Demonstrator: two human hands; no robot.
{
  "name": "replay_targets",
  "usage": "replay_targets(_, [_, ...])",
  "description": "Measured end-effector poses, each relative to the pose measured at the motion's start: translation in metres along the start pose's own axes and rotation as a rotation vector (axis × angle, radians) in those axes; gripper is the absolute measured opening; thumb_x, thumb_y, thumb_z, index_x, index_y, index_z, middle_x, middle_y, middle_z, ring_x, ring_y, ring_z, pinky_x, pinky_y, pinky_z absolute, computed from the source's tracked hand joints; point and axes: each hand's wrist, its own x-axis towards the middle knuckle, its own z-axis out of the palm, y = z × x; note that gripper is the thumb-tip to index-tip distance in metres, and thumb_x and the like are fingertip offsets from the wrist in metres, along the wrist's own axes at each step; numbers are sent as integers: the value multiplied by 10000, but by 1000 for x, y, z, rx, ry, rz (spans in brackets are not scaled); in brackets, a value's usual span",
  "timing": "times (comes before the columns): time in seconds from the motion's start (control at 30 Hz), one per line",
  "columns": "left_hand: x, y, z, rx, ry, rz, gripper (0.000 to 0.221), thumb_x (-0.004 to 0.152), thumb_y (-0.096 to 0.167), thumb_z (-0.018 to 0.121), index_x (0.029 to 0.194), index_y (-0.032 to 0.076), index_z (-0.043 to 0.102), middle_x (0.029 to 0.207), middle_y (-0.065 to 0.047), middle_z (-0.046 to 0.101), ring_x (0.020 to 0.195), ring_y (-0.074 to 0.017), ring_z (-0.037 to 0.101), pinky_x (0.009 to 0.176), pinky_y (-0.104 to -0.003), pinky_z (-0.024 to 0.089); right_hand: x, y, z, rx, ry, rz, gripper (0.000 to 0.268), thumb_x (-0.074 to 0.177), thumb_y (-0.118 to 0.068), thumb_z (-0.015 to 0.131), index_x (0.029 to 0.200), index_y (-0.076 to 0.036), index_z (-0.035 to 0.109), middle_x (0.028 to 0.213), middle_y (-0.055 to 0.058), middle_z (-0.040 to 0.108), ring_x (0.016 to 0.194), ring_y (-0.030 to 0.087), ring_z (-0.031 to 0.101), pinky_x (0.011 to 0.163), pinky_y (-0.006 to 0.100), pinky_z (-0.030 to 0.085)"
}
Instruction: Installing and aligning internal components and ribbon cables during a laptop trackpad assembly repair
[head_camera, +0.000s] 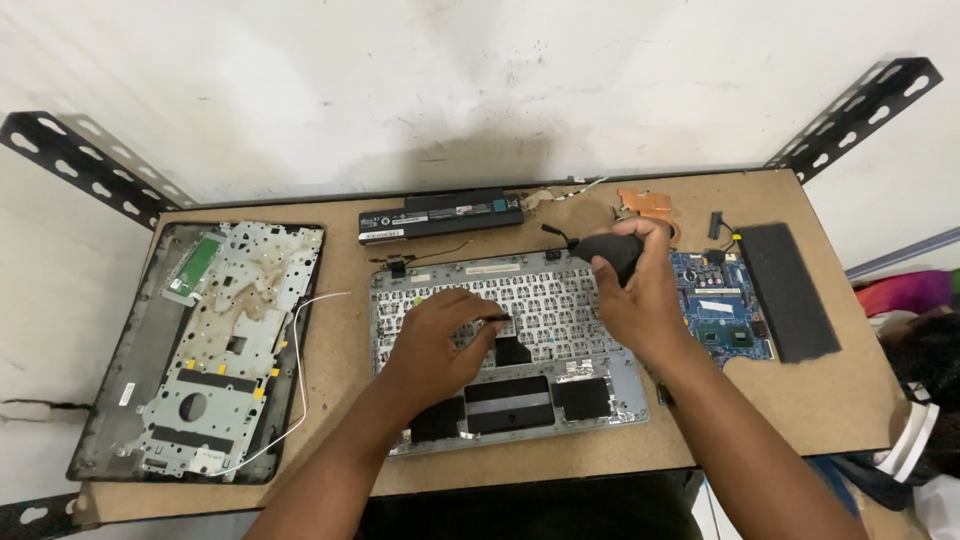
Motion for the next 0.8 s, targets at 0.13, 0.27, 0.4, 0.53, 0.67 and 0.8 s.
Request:
replay_targets(0.13, [0, -2, 0, 7, 18, 3, 133, 807, 44, 648, 921, 21, 713, 801, -197, 682, 728, -376, 663, 638, -435, 543, -1, 9, 1, -24, 13, -68, 278, 917, -74, 538, 1120, 22, 375, 1034, 292, 599, 955, 408, 617, 757, 457, 501])
replay_targets(0.27, [2, -5, -1, 8, 29, 18, 126, 795, 51, 661, 905, 24, 716, 781, -186, 684, 708, -357, 667, 630, -417, 544, 1, 3, 1, -47, 54, -96, 260, 872, -97, 652, 1074, -1, 519, 986, 238, 656, 906, 380, 654, 719, 417, 547])
replay_targets(0.4, [-1, -7, 2, 18, 29, 16, 128, 797, 64, 666, 908, 25, 717, 777, -186, 682, 705, -356, 665, 616, -423, 543, -2, -5, -1, -27, 82, -112, 241, 854, -76, 671, 1088, -35, 631, 982, 199, 678, 938, 352, 652, 765, 421, 545])
replay_targets(0.53, [0, -5, 2, 25, 15, 15, 132, 787, 60, 674, 906, 21, 716, 782, -184, 683, 705, -358, 669, 618, -423, 547, 0, -5, 1, -15, 67, -108, 274, 875, -149, 658, 1114, -18, 636, 1003, 182, 680, 942, 317, 659, 793, 402, 540])
replay_targets(0.67, [2, -2, 0, 26, 13, 3, 126, 799, 67, 670, 906, 19, 716, 773, -184, 684, 699, -355, 671, 619, -418, 547, 2, 3, 4, -74, 5, -161, 319, 943, -149, 524, 1208, 27, 516, 998, 186, 676, 929, 352, 649, 803, 501, 514])
replay_targets(0.8, [3, -2, 2, -16, 37, -25, 122, 784, 64, 669, 887, 47, 733, 756, -177, 692, 698, -387, 671, 589, -439, 548, 6, 8, -1, -113, -39, -214, 318, 975, -180, 440, 1219, 23, 455, 948, 163, 669, 953, 369, 632, 843, 549, 484])
